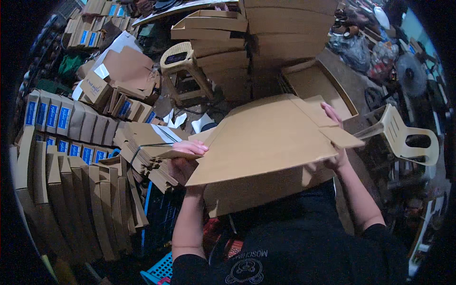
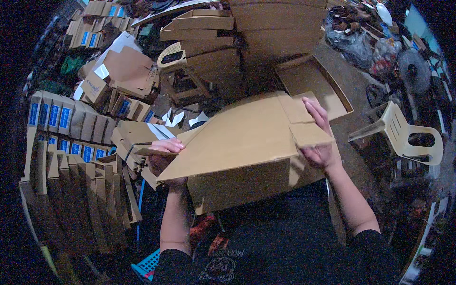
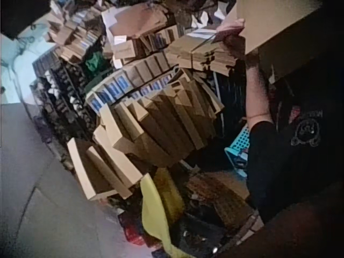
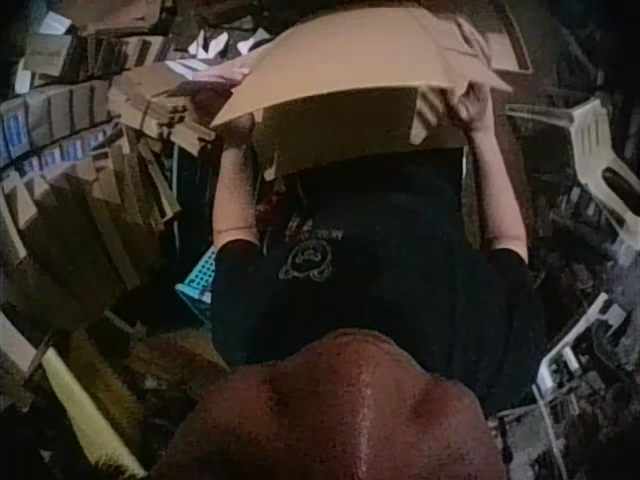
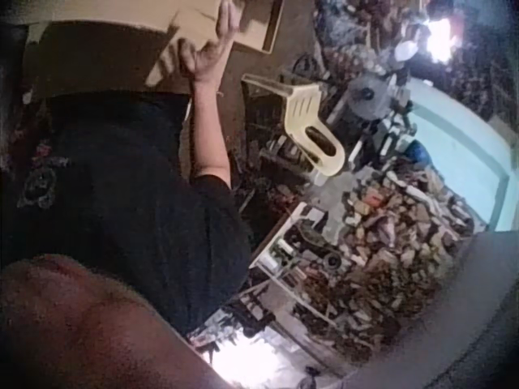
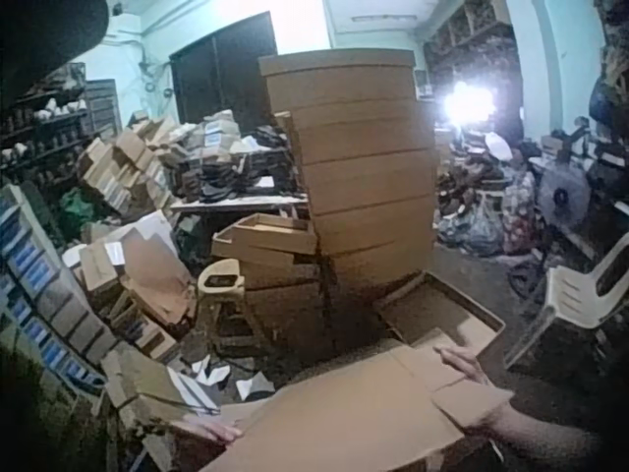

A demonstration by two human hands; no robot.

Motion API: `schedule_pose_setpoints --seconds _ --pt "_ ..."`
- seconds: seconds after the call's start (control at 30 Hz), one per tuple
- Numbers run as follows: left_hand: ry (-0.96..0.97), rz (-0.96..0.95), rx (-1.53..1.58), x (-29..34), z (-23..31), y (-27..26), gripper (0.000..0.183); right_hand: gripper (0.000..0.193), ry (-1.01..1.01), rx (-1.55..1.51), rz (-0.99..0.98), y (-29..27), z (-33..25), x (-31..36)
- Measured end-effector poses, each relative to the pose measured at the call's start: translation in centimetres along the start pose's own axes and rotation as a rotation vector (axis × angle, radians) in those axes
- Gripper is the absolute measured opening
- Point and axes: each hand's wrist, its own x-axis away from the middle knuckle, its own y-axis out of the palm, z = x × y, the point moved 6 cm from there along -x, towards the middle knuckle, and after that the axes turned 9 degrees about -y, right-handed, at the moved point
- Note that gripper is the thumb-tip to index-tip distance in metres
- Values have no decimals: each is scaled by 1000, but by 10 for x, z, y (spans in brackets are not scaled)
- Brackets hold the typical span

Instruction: Folding flat cardboard sheets into shoe boxes.

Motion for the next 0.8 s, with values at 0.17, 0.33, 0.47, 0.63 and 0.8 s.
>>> schedule_pose_setpoints --seconds 0.17,0.33,0.47,0.63,0.8 --pt "5 -23 52 2 -4 -3 59 71 -33 -184 405 -13 -28 -36" --pt "-32 0 53 2 -12 -3 53 44 -52 -335 132 3 -35 -50" --pt "-92 53 40 13 -13 2 42 24 335 -693 402 26 -11 -15" --pt "-208 212 -16 24 -38 10 37 25 531 -756 636 31 -2 -17" --pt "-318 148 155 29 -44 15 32 27 439 -602 807 31 7 -1"
